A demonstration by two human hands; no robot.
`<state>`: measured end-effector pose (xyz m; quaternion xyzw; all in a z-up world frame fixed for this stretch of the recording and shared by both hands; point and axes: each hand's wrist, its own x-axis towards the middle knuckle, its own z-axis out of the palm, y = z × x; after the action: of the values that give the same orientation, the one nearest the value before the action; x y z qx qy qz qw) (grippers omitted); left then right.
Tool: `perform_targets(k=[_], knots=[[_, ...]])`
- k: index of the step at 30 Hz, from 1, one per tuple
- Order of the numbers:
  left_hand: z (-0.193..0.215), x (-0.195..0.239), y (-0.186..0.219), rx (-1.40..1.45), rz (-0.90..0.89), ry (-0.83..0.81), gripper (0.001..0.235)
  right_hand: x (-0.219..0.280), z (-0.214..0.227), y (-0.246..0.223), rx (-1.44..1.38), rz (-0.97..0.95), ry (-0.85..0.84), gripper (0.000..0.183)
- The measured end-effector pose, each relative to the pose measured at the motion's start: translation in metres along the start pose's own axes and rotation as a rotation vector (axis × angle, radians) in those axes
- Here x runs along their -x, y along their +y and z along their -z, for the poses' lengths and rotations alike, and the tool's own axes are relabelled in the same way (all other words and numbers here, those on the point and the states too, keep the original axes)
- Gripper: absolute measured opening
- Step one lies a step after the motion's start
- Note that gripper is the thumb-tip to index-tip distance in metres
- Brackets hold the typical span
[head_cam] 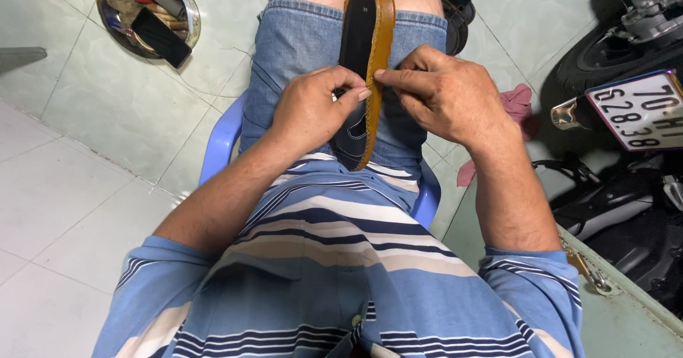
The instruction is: The person sits on a blue plastic chair and sews a black slip-on shoe with a brown sole using a needle and thread. They hold the shoe on their lap and repeatedly push the needle through the shoe's upper and sole while pulling the thread tight.
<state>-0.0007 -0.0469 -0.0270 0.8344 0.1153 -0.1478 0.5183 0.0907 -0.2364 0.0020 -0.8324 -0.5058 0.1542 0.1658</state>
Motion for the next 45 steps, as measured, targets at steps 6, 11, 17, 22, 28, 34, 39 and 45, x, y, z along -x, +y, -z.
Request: perform_targets(k=[6,11,17,22,28,34,39,45], knots=[[-0.030,0.003,-0.013,0.020,-0.211,0.221,0.009,-0.005,0.008,-0.025,0.340,-0.100,-0.118,0.029],[-0.031,0.001,-0.017,0.020,-0.314,0.309,0.009,-0.007,0.001,-0.002,0.204,-0.013,-0.031,0.026],[-0.031,-0.001,-0.019,0.070,-0.254,0.259,0.006,-0.007,-0.016,-0.004,0.076,-0.115,0.083,0.015],[0.015,-0.005,-0.006,-0.112,-0.355,0.030,0.007,-0.015,0.002,-0.024,0.087,-0.178,0.034,0.018],[0.064,-0.013,0.000,-0.098,-0.263,-0.362,0.008,-0.009,-0.001,-0.019,0.023,-0.195,-0.044,0.025],[0.032,-0.012,0.006,0.432,-0.069,-0.366,0.012,-0.009,-0.004,-0.016,-0.071,-0.182,-0.054,0.026],[0.027,-0.021,0.005,-0.273,-0.167,-0.106,0.026,-0.008,-0.010,-0.015,-0.057,-0.174,0.006,0.022],[0.026,-0.022,0.019,-0.306,-0.233,-0.272,0.055,-0.005,0.000,-0.017,-0.114,-0.213,0.012,0.028]])
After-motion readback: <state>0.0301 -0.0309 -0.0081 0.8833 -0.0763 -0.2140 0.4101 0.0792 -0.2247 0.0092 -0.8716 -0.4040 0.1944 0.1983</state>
